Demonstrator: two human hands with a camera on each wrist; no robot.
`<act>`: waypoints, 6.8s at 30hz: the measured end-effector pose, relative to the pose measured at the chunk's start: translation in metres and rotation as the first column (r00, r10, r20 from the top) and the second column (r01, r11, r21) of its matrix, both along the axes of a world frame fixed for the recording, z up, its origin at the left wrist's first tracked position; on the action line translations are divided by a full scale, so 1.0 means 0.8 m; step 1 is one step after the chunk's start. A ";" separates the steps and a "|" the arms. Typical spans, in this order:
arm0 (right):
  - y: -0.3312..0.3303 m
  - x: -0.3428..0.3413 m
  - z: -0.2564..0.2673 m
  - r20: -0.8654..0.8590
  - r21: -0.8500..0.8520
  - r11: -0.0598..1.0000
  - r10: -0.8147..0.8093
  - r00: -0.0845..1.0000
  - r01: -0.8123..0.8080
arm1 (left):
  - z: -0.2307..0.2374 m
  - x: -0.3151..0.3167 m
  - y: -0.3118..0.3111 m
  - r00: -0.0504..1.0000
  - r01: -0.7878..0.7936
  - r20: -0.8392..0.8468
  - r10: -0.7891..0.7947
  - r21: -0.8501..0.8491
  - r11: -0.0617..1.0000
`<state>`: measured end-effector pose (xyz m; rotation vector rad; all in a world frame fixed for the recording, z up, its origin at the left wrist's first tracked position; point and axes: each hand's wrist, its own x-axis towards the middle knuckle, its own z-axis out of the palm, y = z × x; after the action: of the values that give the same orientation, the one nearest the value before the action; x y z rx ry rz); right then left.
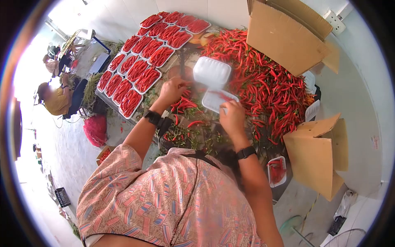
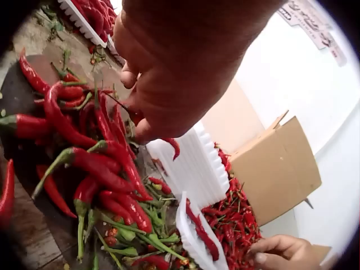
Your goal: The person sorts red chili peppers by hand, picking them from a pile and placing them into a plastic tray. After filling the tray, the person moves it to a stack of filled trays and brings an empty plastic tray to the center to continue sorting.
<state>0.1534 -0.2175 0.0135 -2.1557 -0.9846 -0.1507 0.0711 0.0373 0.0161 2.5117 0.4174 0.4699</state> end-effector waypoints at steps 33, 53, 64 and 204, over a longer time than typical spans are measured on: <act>0.027 -0.006 -0.015 -0.752 0.287 0.957 0.247 0.611 -0.033 | 0.039 -0.023 -0.113 0.934 0.322 0.242 -0.264 -0.249 0.913; -0.030 0.001 -0.034 -0.397 -0.087 0.994 -0.095 0.913 0.066 | -0.045 0.077 -0.085 0.954 0.298 -0.054 -0.295 0.292 0.909; -0.025 0.006 -0.035 -0.337 -0.091 0.992 -0.117 0.934 0.092 | -0.053 0.082 -0.091 0.946 0.270 0.057 -0.318 0.403 0.874; -0.014 0.047 -0.052 0.218 -0.193 0.950 -0.202 0.955 0.245 | -0.006 -0.027 0.001 0.999 0.041 0.026 -0.043 0.044 0.998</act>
<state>0.1911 -0.2286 -0.0284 -2.4919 -0.8941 -0.3872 0.0496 0.0377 0.0112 2.5483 0.3470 0.5007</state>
